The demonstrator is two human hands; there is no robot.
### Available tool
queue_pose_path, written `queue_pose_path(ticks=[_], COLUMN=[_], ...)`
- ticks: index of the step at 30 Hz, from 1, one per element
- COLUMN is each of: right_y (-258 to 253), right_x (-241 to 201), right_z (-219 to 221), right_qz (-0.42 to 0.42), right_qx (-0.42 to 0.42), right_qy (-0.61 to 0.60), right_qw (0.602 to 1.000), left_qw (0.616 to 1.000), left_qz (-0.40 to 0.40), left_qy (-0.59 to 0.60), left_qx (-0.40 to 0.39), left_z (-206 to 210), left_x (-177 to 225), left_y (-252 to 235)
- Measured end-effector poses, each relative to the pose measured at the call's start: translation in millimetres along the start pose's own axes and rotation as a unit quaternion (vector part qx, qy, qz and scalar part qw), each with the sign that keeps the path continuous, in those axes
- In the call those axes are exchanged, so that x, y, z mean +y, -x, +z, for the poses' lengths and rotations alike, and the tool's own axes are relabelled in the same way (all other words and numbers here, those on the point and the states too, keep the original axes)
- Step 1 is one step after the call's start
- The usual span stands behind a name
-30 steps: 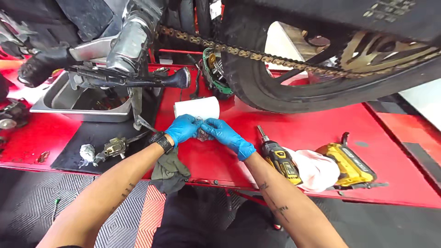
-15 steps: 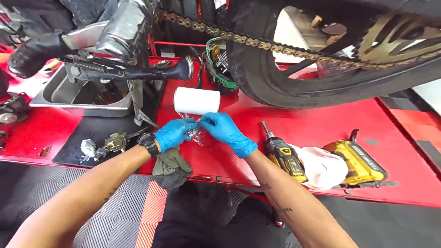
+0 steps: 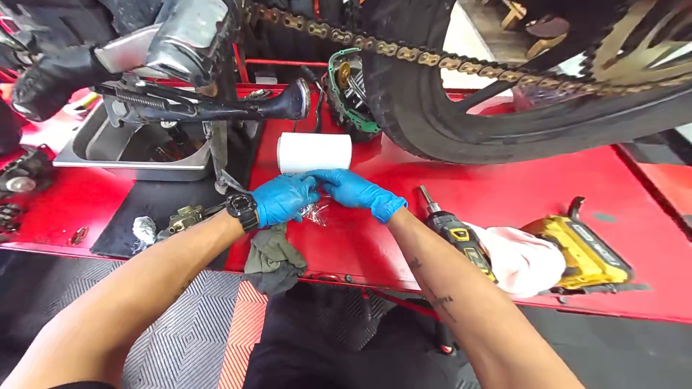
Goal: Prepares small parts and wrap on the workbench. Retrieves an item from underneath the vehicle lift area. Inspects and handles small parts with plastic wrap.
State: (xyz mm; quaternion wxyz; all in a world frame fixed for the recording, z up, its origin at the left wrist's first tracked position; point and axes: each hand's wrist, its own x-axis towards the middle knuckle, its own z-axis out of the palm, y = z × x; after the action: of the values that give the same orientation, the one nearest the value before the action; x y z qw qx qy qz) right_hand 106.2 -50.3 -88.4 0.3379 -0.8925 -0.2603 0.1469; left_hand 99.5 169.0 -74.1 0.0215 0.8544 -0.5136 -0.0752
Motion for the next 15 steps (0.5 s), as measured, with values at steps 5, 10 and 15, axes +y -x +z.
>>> queue_pose_path(ticks=[5, 10, 15], right_y=[2.5, -2.4, 4.4], right_x=[3.4, 12.9, 2.7], right_z=[-3.0, -1.6, 0.1], right_qz=[0.001, -0.003, 0.014], right_qx=[-0.009, -0.007, -0.01], right_qy=[-0.014, -0.063, -0.078], right_qw=[1.0, 0.998, 0.997], left_qw=[0.991, 0.991, 0.997], left_qz=[0.015, -0.001, 0.015], left_qy=[0.129, 0.132, 0.07], left_qx=[-0.017, -0.031, 0.022], left_z=[8.7, 8.1, 10.9], left_x=[-16.6, -28.2, -14.3], left_y=[0.5, 2.3, -0.9])
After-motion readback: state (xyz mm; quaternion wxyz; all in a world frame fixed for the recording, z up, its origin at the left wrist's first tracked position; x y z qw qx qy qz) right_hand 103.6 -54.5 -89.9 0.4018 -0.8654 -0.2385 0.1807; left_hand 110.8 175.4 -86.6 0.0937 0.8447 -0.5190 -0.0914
